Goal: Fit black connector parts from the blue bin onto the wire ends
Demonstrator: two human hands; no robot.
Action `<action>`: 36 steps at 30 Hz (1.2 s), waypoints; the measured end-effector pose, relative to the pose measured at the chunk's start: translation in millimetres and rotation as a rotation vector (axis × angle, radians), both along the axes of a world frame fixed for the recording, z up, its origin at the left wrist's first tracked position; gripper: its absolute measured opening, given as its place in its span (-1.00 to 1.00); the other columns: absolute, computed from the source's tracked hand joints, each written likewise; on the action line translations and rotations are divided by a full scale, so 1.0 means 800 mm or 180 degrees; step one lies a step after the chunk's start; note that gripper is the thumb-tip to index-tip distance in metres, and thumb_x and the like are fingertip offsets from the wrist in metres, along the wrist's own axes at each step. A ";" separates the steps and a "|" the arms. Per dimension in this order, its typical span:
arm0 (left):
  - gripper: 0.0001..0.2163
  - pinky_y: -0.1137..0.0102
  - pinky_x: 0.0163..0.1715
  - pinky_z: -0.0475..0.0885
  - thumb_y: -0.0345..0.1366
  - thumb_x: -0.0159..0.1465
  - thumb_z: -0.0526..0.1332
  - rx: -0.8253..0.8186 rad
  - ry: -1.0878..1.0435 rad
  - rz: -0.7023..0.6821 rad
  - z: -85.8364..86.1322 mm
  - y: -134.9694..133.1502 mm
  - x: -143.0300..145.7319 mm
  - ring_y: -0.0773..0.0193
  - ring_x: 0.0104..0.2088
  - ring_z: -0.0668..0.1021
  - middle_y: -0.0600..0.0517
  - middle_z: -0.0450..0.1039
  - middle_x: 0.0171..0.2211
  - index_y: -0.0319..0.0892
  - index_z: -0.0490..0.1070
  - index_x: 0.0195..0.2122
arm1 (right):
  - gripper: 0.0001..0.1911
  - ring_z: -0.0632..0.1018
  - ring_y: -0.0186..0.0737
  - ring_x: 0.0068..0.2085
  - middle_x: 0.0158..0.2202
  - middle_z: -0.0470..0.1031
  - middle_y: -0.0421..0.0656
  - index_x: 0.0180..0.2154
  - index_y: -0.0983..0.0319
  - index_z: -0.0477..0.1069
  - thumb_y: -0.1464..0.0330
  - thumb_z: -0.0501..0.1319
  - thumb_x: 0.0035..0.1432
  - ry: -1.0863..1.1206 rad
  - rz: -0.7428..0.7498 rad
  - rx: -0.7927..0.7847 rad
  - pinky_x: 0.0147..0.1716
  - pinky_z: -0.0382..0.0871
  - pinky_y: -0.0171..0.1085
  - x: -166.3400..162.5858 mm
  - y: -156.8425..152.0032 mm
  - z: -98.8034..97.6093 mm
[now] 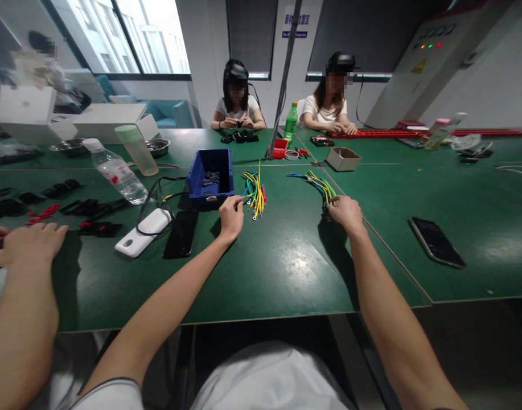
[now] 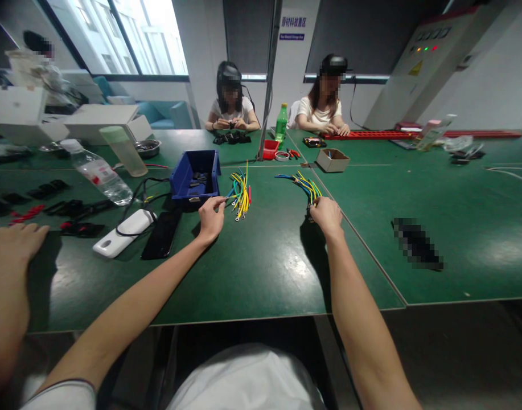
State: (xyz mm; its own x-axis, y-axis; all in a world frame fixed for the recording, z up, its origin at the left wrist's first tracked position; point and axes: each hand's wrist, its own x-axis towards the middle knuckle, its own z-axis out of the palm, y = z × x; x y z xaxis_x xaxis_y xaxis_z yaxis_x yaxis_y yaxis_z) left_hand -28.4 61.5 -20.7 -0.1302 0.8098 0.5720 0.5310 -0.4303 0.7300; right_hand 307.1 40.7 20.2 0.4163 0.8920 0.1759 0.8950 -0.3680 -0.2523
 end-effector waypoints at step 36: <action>-0.82 0.38 -0.25 0.47 -0.23 0.22 0.23 0.0754 -0.0651 0.0416 0.015 0.015 -0.029 0.26 -0.35 0.59 -0.03 0.55 -0.35 -0.22 0.52 -0.26 | -0.77 0.26 -0.34 -0.63 -0.70 0.22 -0.29 -0.35 0.25 0.50 0.25 0.14 0.09 0.0892 0.1105 0.1839 -0.51 0.07 -0.31 -0.072 0.007 -0.024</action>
